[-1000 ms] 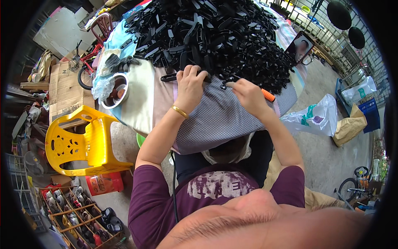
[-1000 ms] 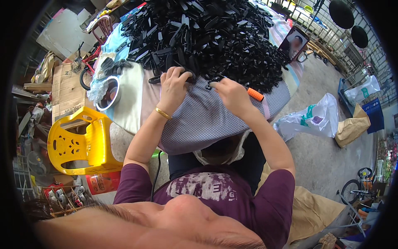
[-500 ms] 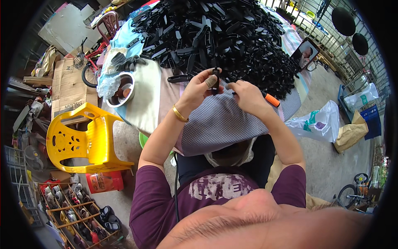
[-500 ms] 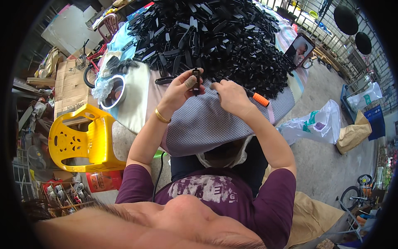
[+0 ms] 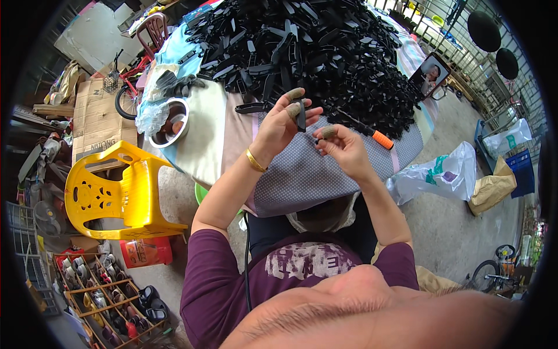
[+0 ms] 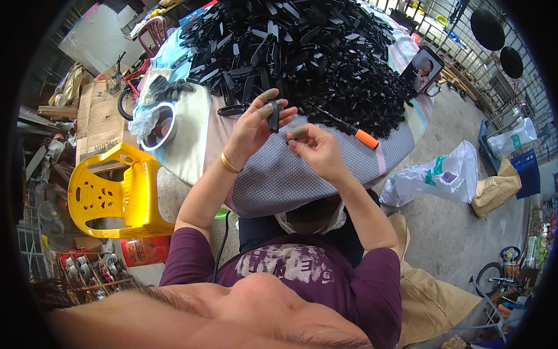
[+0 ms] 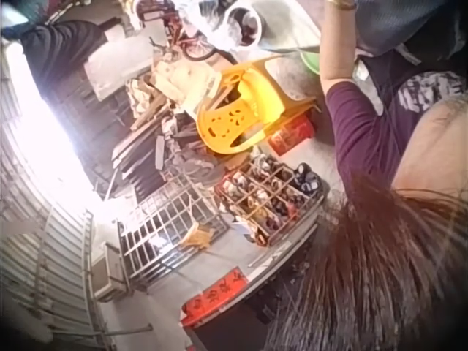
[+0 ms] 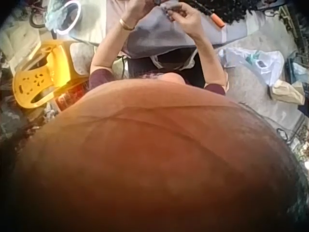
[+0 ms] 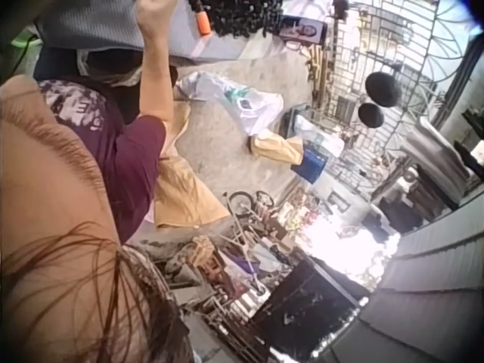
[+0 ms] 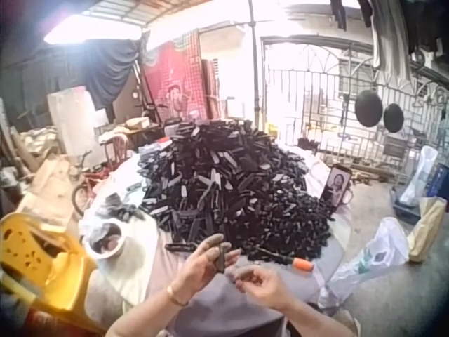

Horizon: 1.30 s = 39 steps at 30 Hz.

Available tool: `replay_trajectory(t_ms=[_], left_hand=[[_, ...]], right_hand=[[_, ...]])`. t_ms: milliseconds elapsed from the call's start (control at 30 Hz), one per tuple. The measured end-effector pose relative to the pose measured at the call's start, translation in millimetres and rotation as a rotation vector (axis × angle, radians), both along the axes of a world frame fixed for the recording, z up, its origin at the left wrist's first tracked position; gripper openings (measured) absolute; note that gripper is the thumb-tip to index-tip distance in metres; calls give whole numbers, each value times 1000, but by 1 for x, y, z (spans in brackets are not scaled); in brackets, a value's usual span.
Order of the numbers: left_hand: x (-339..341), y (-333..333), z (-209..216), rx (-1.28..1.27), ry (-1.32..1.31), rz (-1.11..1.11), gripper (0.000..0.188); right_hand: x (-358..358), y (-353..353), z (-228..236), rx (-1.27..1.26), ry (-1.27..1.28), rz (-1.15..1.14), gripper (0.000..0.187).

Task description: Assembling small black plastic hardware components using hands and a small tool.

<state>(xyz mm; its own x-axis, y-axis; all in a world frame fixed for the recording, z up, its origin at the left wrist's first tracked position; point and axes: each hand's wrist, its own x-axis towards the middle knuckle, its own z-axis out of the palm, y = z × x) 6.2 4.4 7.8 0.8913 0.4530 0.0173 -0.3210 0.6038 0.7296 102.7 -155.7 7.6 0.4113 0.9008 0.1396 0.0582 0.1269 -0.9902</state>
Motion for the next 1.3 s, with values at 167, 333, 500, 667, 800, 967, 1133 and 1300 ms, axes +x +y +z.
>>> replay_trajectory(t_ms=[167, 333, 500, 667, 800, 967, 1133, 1300], left_hand=[[1, -7, -4, 10, -93, -25, 32], [0, -1, -12, 482, 58, -7, 33], [-3, -8, -5, 454, 129, -324, 27], [-5, -8, -1, -5, 64, -371, 27], [-4, -4, -14, 150, -114, -336, 35], [-3, -21, 10, 90, 194, -177, 40], [-3, -13, -7, -10, 93, -316, 40], [-3, -17, -13, 103, 163, -238, 38]], right_hand=[[-8, 10, -3, 86, 407, -5, 15], [14, 6, 4, 125, 378, -128, 16], [18, 6, 12, 73, 381, -146, 16], [28, 5, 3, 198, 370, -165, 15], [18, 13, 5, 189, 180, -370, 14], [12, 14, 0, 247, -251, -519, 11], [6, 21, 2, 364, -673, -558, 11], [5, 25, 6, 483, -973, -579, 13]])
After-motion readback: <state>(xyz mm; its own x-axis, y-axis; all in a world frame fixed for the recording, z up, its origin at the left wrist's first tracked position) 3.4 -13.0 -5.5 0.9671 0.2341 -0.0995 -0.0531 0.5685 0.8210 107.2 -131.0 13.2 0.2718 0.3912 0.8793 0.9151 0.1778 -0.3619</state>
